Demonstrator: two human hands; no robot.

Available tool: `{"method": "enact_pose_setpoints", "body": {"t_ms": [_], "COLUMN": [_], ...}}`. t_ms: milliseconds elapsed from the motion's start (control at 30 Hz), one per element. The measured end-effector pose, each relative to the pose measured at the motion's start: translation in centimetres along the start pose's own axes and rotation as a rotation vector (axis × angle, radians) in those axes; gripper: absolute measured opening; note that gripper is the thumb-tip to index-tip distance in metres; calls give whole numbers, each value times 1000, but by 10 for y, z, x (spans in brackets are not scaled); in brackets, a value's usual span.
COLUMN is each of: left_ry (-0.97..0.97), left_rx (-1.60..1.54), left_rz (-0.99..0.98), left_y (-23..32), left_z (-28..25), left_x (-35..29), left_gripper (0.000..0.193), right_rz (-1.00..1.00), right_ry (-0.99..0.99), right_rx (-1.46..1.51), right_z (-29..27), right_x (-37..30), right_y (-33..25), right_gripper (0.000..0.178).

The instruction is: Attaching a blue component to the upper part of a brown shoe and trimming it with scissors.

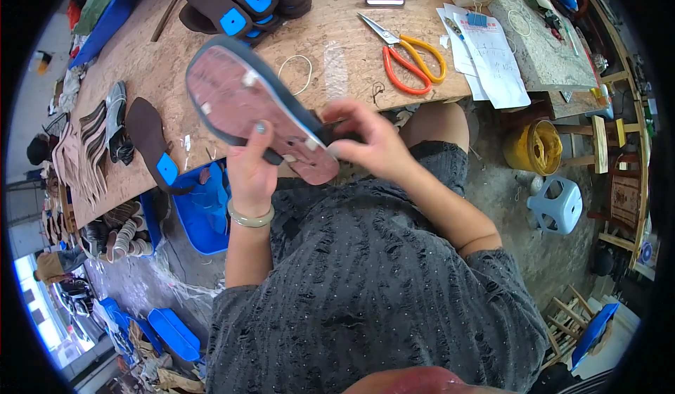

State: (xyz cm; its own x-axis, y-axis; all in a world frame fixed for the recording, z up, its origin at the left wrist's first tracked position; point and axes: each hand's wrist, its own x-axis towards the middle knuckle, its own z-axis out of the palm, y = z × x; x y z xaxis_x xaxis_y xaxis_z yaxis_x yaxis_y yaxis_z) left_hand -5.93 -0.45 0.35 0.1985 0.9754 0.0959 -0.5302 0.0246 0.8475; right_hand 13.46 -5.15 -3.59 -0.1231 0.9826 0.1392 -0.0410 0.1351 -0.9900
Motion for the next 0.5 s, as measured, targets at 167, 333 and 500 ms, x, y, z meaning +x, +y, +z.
{"method": "enact_pose_setpoints", "body": {"t_ms": [167,333,500], "left_ry": [-238,-119,-44], "left_rx": [187,170,-57], "left_rz": [-181,-109,-139], "left_y": [-17,-14,-11], "left_z": [29,41,27], "left_x": [-5,-2,13], "left_gripper": [35,35,31], "right_rz": [-100,54,264], "right_ry": [40,50,-12], "right_rx": [165,-41,143], "right_z": [-24,-23,-19], "right_x": [-4,-5,-13], "right_y": [-21,-27,-11], "right_gripper": [46,20,26]}}
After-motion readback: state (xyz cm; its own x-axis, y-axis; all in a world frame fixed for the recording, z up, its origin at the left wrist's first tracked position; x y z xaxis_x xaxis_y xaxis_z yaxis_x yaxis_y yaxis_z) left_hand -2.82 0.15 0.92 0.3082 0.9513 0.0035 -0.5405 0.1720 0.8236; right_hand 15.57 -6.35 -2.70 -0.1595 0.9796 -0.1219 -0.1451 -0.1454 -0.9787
